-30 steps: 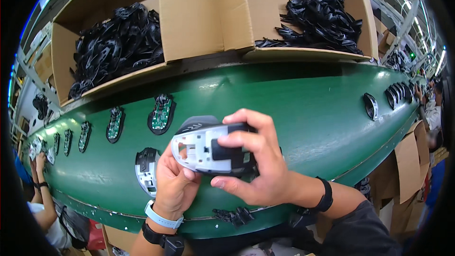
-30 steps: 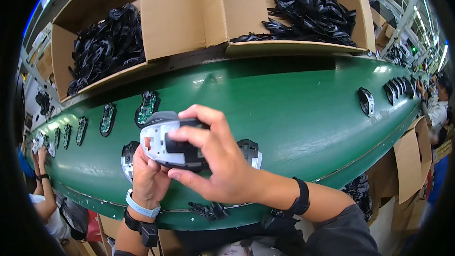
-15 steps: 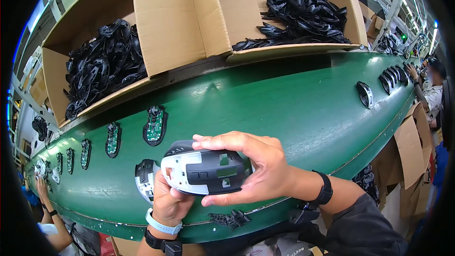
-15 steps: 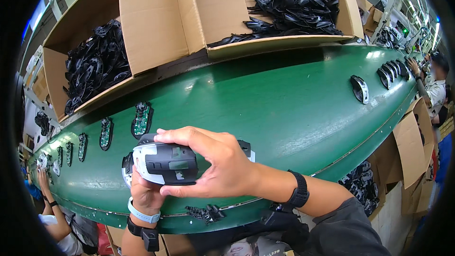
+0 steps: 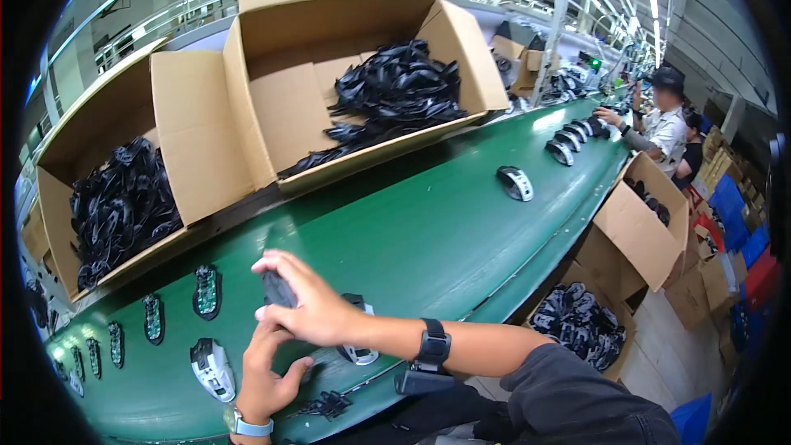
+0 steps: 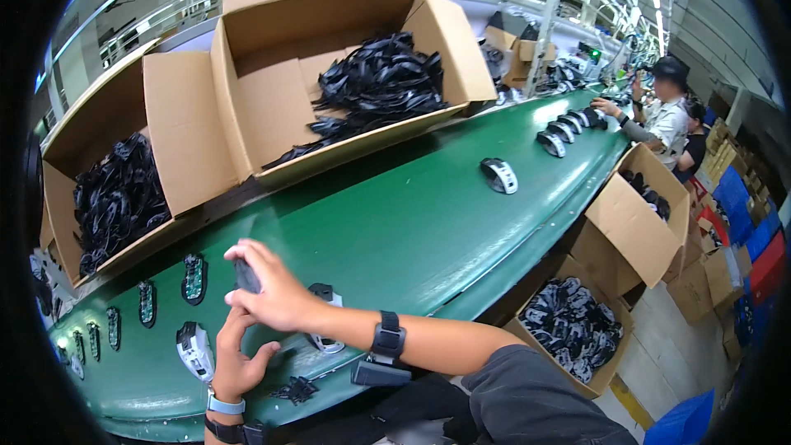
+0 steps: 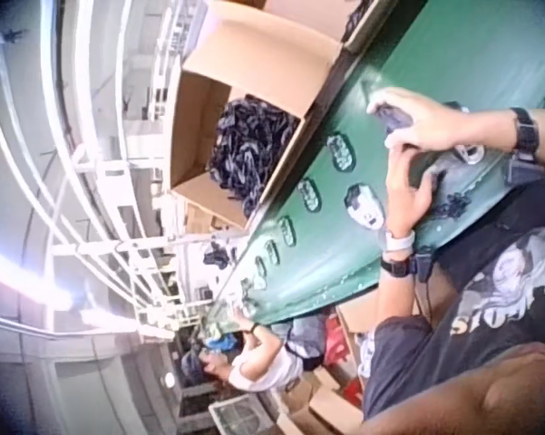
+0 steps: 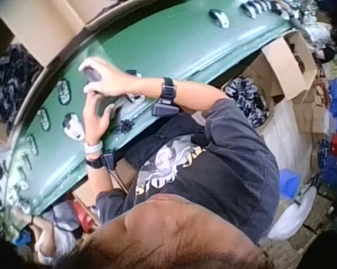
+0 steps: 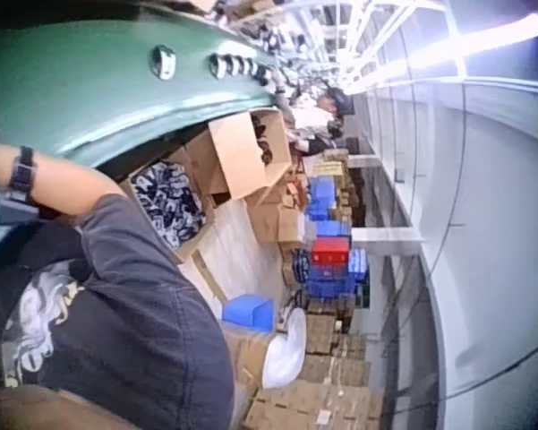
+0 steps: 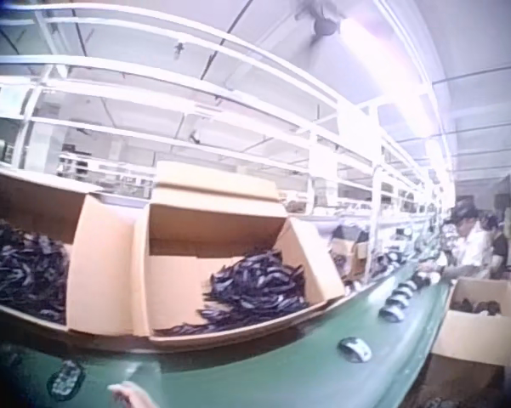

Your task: The person assembles electronic devices on a green workbench by hand. They pick up white plastic casings and black rubber grips from cardboard boxes, fit the grips onto the casings, and place the completed units on the table. The person also handles a box of wrapped components and places them on the workbench.

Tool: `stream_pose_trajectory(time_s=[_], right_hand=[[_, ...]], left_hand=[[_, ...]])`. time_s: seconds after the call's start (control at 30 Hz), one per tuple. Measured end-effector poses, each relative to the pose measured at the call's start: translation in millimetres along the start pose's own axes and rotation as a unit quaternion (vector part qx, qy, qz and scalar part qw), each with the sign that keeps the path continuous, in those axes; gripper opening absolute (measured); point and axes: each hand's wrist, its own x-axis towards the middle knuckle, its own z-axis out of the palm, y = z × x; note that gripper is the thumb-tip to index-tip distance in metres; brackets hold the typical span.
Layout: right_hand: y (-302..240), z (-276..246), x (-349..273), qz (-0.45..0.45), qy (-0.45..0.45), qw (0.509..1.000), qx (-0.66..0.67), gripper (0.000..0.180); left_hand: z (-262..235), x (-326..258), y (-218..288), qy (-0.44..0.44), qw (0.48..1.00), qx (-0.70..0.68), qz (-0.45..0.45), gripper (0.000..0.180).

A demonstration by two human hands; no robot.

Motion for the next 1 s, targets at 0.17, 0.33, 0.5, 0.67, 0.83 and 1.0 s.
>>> stream_pose_trajectory(time_s=[0.17,0.33,0.5,0.67,0.83,1.0], right_hand=[[63.1,-142.6,-18.0,0.007,0.008,0.930,-0.367,0.064],[124.9,-275.9,-55.8,0.156,-0.053,0.814,-0.556,0.060],[138.1,-262.2,-51.2,0.119,0.088,0.821,-0.552,0.067],[128.4,-286.7,-63.1,0.237,0.098,0.799,-0.544,0.072],[104.8,-334.5,-69.6,0.357,0.128,0.722,-0.578,0.081],[123.3,-394.4,-96.0,0.387,0.156,0.782,-0.462,0.092]], left_hand=[[-10.6,-4.1,-12.6,0.065,0.997,-0.029,-0.043,0.020],[-1.3,-0.9,-10.0,0.054,0.997,-0.034,-0.043,0.012],[-3.6,-6.4,-14.1,0.058,0.997,-0.010,-0.048,0.012],[-1.6,-8.3,-19.1,0.063,0.995,-0.009,-0.075,0.013],[-7.9,-12.1,-20.1,0.062,0.992,-0.003,-0.112,0.011],[-4.9,-10.7,-25.5,0.061,0.985,-0.039,-0.156,0.010]])
